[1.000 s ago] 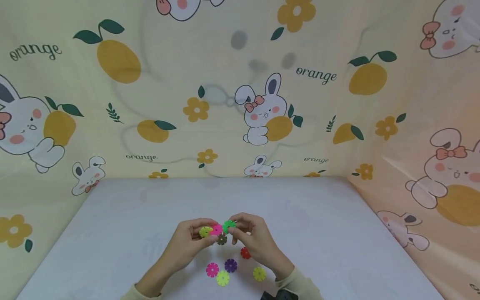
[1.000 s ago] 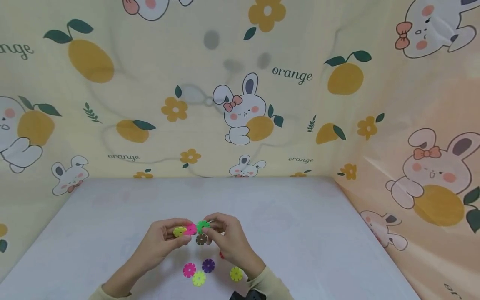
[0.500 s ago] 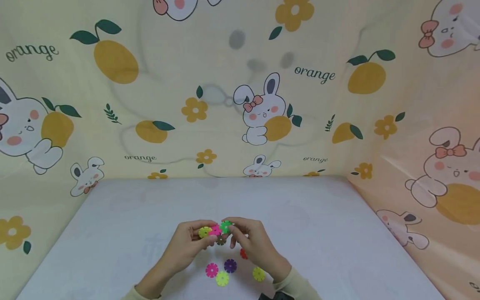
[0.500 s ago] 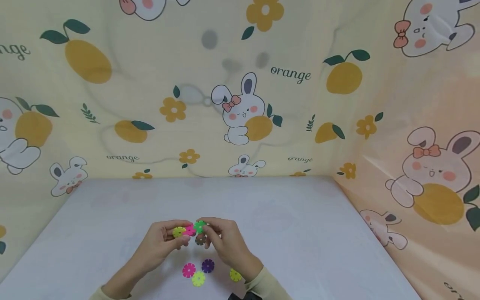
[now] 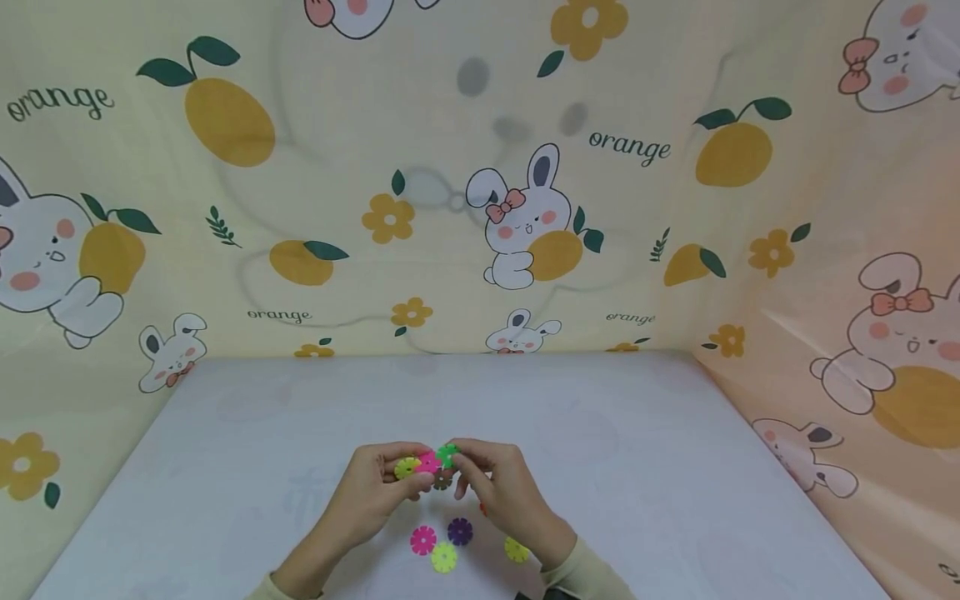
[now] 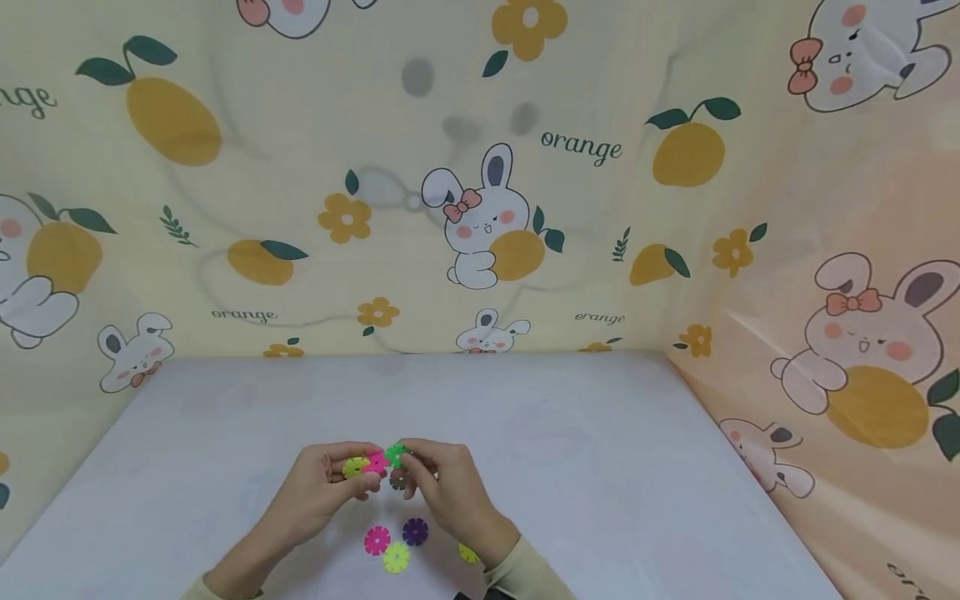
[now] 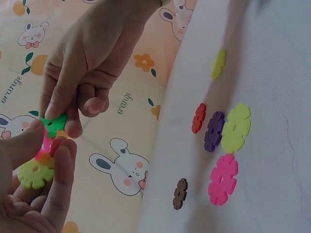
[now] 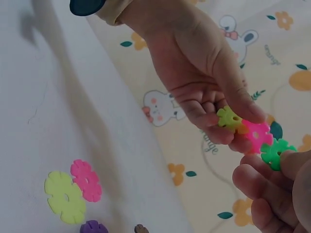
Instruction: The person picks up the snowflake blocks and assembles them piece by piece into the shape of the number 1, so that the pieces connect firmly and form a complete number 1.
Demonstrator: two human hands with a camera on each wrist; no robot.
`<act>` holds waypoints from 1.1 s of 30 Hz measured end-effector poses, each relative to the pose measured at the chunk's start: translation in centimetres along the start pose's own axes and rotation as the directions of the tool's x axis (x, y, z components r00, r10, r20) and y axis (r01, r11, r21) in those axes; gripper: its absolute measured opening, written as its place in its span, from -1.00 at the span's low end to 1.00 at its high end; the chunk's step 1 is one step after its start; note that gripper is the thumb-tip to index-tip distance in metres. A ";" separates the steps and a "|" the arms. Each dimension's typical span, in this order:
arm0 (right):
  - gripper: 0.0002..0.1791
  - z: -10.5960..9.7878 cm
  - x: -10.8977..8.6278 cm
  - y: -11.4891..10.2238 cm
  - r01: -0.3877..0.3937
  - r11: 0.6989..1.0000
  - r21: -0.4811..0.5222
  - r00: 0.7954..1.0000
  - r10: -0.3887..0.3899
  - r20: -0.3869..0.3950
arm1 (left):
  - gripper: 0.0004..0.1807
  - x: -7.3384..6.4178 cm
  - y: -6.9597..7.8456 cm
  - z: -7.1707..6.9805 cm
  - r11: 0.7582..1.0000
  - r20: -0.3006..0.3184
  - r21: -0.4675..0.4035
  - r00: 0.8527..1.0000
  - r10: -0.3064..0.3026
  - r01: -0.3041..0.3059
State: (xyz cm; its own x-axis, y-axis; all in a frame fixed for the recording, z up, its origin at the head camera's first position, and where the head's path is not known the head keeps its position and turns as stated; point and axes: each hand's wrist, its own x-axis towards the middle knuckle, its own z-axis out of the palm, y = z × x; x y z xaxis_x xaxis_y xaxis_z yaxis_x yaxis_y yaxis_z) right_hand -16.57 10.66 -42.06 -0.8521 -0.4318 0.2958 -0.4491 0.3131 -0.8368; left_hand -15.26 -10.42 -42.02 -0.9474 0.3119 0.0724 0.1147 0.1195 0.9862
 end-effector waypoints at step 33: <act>-0.67 -2.8 0.7 1.7 -0.162 0.986 -0.042 0.967 0.167 0.191 | -0.60 0.1 0.4 0.1 0.997 0.075 0.068 0.996 -0.038 0.033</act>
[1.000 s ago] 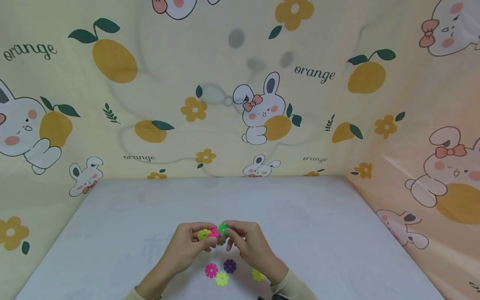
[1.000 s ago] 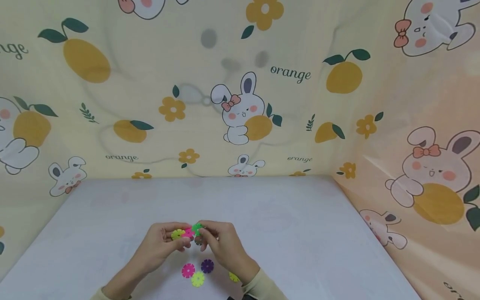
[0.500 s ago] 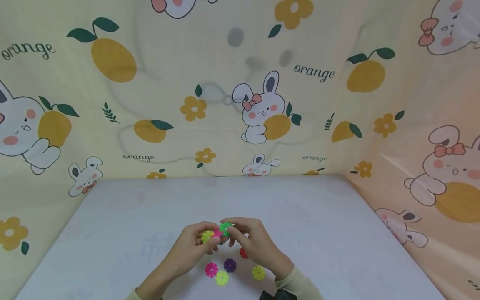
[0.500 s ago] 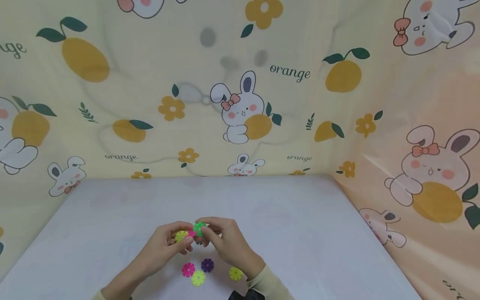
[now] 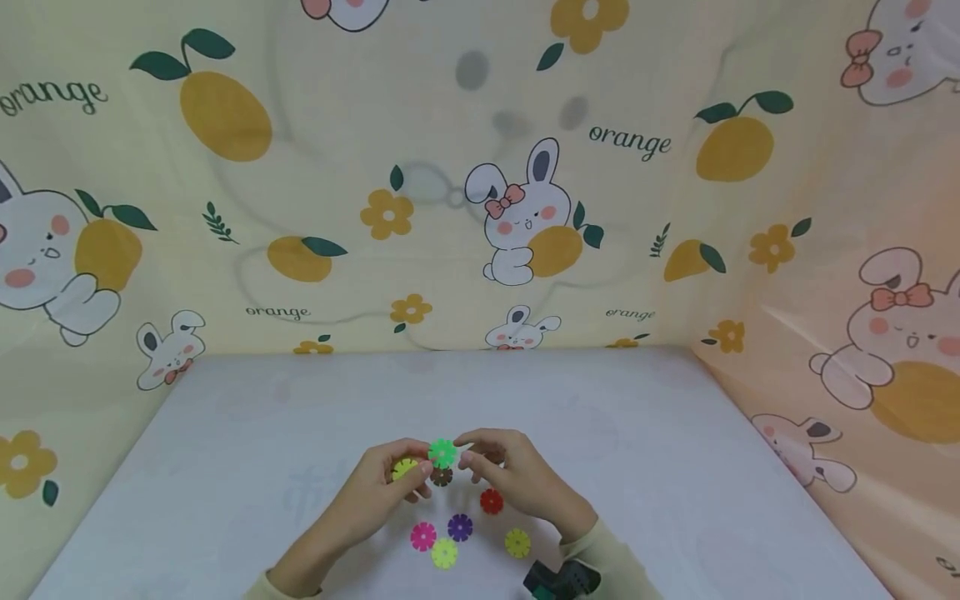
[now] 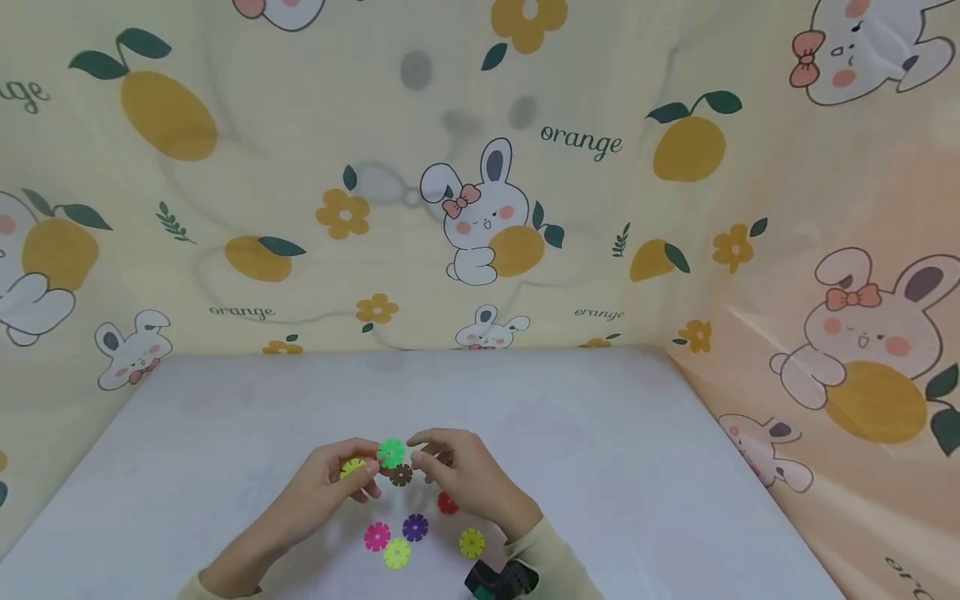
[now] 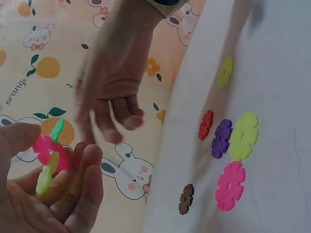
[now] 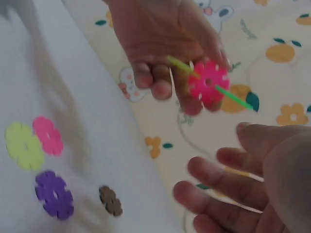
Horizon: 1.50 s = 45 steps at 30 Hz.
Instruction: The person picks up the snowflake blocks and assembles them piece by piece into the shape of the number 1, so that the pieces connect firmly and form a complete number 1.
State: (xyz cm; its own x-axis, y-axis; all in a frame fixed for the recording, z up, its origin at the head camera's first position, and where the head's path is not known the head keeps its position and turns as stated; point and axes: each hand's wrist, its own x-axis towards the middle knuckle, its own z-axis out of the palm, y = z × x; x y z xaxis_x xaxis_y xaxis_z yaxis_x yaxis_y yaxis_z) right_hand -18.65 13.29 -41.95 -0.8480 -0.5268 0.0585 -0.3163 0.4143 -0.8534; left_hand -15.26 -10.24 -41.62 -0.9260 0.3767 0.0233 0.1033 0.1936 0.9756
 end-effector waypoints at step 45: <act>-0.84 -1.0 0.2 5.2 -0.191 0.946 -0.261 0.973 0.218 0.079 | -0.52 0.1 -0.3 -0.8 0.998 -0.089 -0.015 0.994 -0.069 0.068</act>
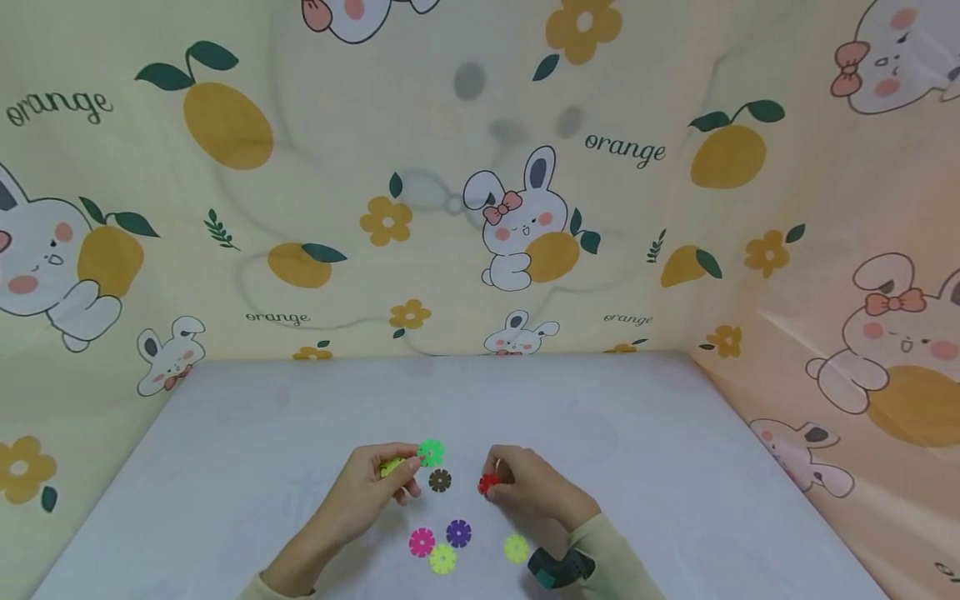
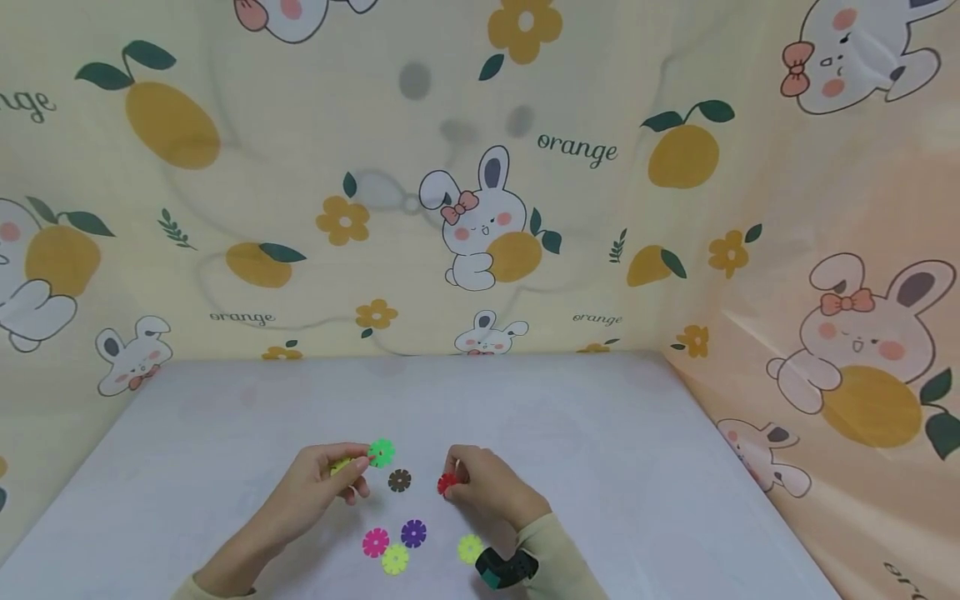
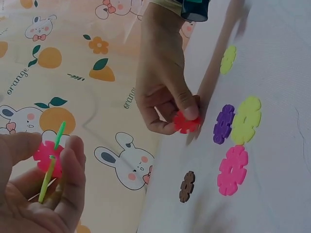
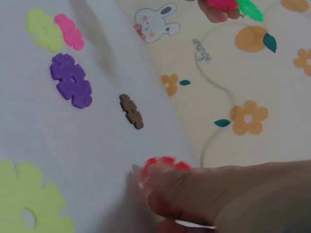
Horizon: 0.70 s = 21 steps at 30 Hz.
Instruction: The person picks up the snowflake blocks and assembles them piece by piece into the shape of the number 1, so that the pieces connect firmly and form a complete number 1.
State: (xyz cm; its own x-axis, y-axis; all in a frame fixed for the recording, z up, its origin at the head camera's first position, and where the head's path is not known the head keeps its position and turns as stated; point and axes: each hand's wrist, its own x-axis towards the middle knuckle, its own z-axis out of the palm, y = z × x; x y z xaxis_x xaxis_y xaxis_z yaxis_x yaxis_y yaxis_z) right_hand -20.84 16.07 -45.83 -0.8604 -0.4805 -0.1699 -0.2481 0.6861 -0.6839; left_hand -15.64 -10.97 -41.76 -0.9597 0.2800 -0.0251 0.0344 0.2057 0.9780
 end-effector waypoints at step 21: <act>-0.73 -0.2 -0.9 -4.9 0.298 0.839 0.456 0.954 -0.271 -0.126 | -0.63 -0.1 0.1 0.4 0.997 0.022 -0.060 0.998 0.051 -0.050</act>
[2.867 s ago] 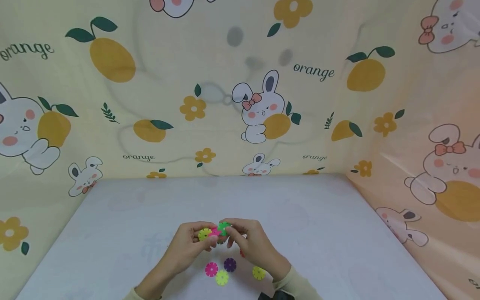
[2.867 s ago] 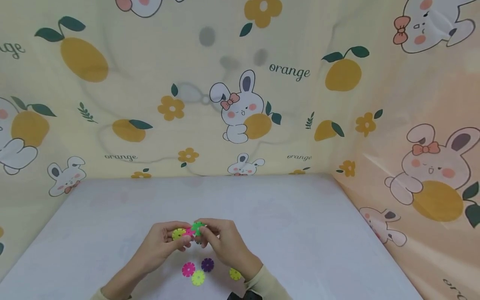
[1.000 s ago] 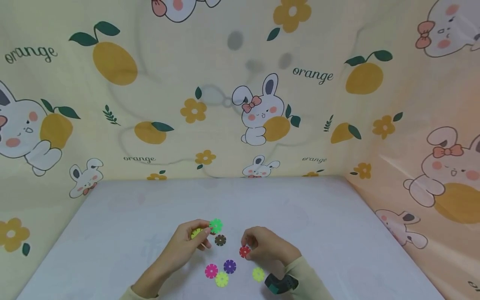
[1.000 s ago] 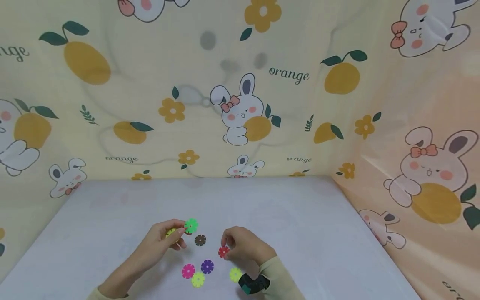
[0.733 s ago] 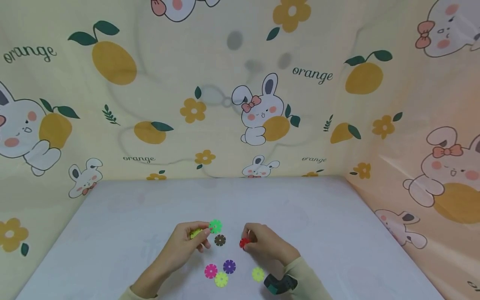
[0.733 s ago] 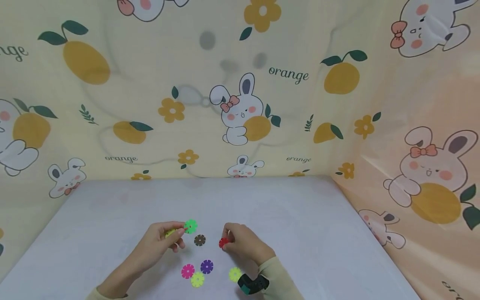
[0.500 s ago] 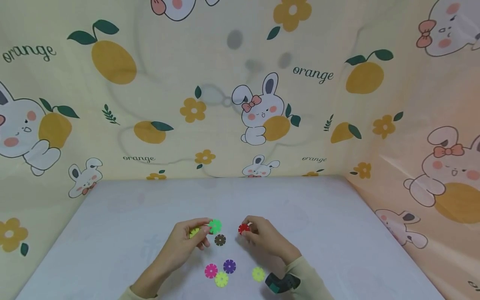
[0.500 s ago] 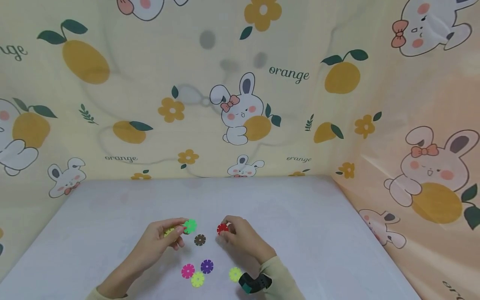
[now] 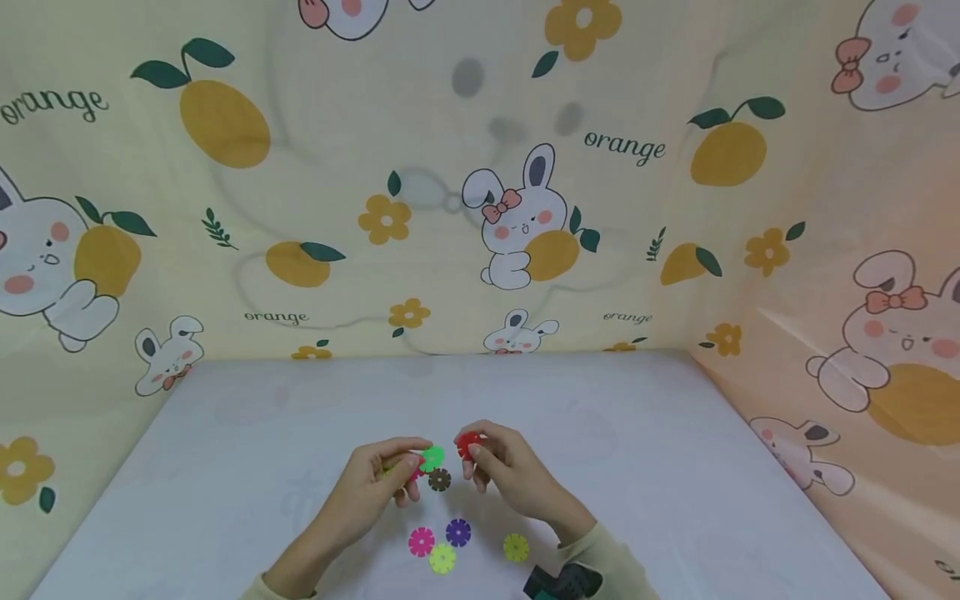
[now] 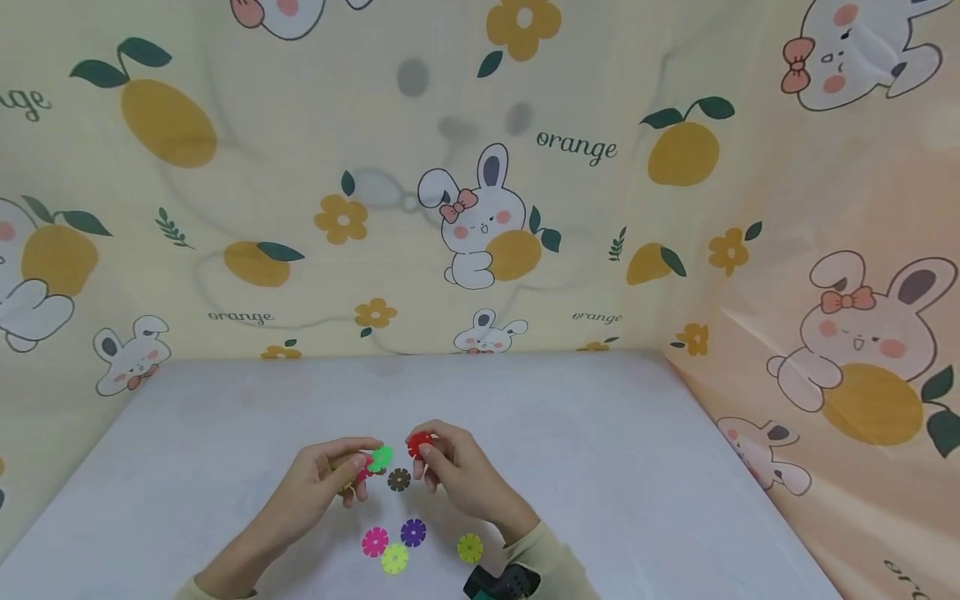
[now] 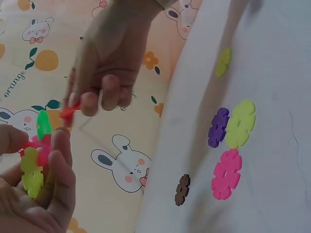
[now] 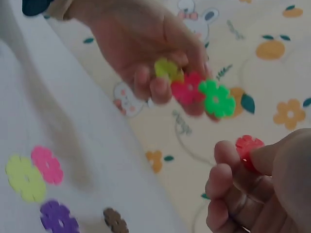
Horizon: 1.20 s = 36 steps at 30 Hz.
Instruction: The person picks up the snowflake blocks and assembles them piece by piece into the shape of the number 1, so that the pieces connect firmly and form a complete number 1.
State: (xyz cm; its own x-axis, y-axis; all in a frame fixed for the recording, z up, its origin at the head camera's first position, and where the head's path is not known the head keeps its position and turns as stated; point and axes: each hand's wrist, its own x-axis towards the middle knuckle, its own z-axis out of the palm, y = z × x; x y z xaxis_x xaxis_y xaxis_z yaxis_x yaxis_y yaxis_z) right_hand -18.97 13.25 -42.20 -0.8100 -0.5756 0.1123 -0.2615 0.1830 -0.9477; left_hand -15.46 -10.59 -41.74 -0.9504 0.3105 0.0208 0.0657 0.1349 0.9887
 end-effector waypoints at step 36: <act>-0.75 2.8 -0.4 -1.6 0.081 0.996 -0.032 0.991 -0.084 -0.100 | -0.57 -0.1 -0.2 0.4 0.998 0.022 0.050 0.999 -0.026 0.025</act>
State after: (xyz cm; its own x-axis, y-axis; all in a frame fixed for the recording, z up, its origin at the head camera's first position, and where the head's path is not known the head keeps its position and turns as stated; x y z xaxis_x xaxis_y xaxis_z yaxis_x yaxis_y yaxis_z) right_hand -16.77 11.02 -41.59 -0.8333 -0.5068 0.2208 -0.3433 0.1613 -0.9253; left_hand -15.25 -10.30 -41.96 -0.9449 0.3272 -0.0083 0.0569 0.1894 0.9802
